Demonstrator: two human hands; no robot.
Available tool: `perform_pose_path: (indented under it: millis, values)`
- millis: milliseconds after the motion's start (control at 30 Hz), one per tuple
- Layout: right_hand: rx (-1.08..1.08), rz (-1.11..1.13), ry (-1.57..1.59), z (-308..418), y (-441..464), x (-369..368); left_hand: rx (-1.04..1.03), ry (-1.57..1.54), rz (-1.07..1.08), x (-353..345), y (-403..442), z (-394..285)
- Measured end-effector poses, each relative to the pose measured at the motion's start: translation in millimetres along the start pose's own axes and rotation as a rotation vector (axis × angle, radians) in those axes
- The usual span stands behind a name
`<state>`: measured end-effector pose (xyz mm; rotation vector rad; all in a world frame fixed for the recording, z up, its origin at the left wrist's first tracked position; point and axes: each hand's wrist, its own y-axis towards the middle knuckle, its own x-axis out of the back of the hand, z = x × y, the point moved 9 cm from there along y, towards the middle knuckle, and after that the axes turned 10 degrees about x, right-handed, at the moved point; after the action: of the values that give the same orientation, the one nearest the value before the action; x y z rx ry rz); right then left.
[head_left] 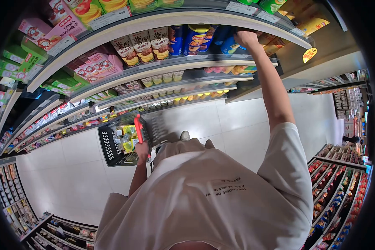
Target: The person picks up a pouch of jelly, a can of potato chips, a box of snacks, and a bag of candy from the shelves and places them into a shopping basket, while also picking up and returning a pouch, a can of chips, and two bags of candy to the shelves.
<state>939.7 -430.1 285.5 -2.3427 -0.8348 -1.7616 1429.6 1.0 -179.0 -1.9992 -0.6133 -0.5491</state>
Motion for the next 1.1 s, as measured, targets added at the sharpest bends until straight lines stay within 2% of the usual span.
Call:
perform_pose_path:
  millis: [100,233,300,333,400,433,500,700,733,800,900,967,1033,1100]
  values:
    - [0.018,0.148,0.049,-1,0,-13,-0.032,-0.018,-0.004,7,-12,-9]
    - [0.086,0.135,0.047,-1,1,-11,-0.060,-0.004,-0.062,22,-39,-30]
    - [0.118,-0.013,0.074,2,4,-5,-0.074,-0.001,-0.069,25,-44,-34]
    - [0.115,-0.013,0.075,2,2,-1,-0.060,-0.078,-0.025,21,-40,-29]
    - [0.145,0.186,0.024,9,1,-7,-0.046,-0.154,0.017,15,-35,-25]
    - [0.144,0.184,0.026,8,2,-10,-0.044,-0.185,0.021,14,-34,-24]
    - [0.173,-0.090,0.059,10,5,1,-0.042,-0.212,0.023,15,-34,-22]
    - [0.244,-0.233,-0.052,-1,4,-27,-0.081,-0.205,0.018,24,-55,-41]
    - [0.242,-0.234,-0.053,5,1,-12,-0.087,-0.220,0.010,24,-52,-40]
    - [0.070,-0.017,0.063,21,-10,24,-0.092,-0.239,0.002,24,-51,-39]
    - [0.005,0.007,0.107,41,-16,44,-0.101,-0.248,-0.013,26,-52,-40]
    - [0.067,-0.333,0.106,73,-34,72,-0.093,-0.264,-0.012,26,-51,-38]
    - [0.129,-0.587,0.322,106,-43,98,-0.090,-0.232,-0.015,28,-54,-41]
    - [0.220,-0.625,0.357,134,-39,105,-0.089,-0.194,-0.019,29,-57,-44]
